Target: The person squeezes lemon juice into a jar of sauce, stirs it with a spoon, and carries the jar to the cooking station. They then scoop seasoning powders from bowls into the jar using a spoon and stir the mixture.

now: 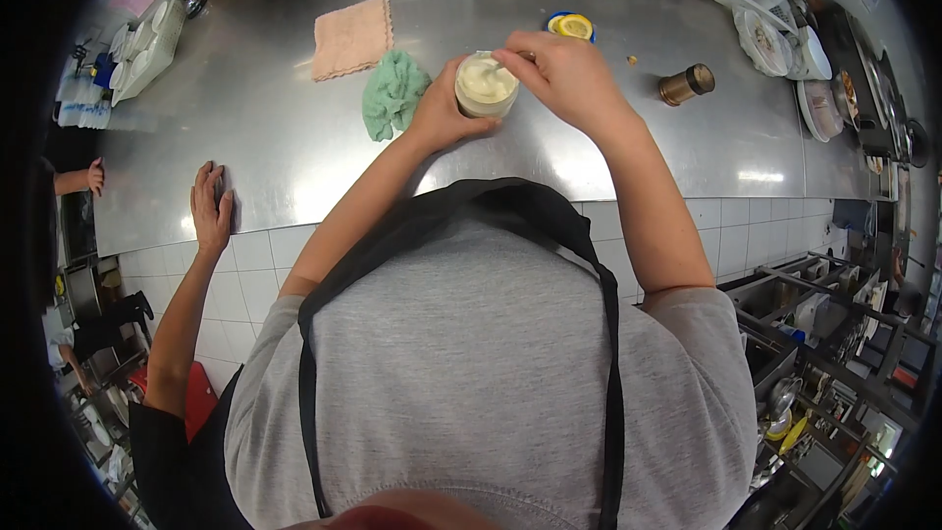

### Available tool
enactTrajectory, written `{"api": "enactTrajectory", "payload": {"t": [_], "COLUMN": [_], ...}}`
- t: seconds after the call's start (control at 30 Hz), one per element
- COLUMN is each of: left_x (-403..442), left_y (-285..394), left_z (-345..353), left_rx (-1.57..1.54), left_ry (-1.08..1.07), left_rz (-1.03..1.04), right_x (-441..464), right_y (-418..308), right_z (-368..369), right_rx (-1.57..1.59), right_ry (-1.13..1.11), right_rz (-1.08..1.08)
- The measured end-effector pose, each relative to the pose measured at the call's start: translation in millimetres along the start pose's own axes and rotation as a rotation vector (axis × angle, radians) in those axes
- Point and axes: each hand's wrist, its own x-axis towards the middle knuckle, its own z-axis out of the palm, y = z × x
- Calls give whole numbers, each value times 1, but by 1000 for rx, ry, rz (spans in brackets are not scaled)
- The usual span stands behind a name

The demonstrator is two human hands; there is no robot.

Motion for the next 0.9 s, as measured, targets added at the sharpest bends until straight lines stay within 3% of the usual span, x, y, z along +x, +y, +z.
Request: {"api": "enactTrajectory", "payload": {"t": [0.1,0.3,0.4,0.53,0.7,0.9], "left_x": [0,0,0,1,0,0], "left_y": [0,-3,-4,-3,0,-1], "left_z": [0,2,2,1,0,1], "left_rx": [12,26,12,18,44,21], "left_ry": [10,13,4,-1,6,10], "left_rz": [13,25,10,4,-6,7], "right_x": [-3,-10,-8,-3,-8,-2], "right_y": [-2,11,28,15,-5,2], "right_z": [-6,3,30,13,-16,4], "right_rx": [68,3,46,24,-21,18], "right_ry": [-22,-106,-78,-84,33,133], "right_rz": [-116,-150,-33,-57,90,-30]}}
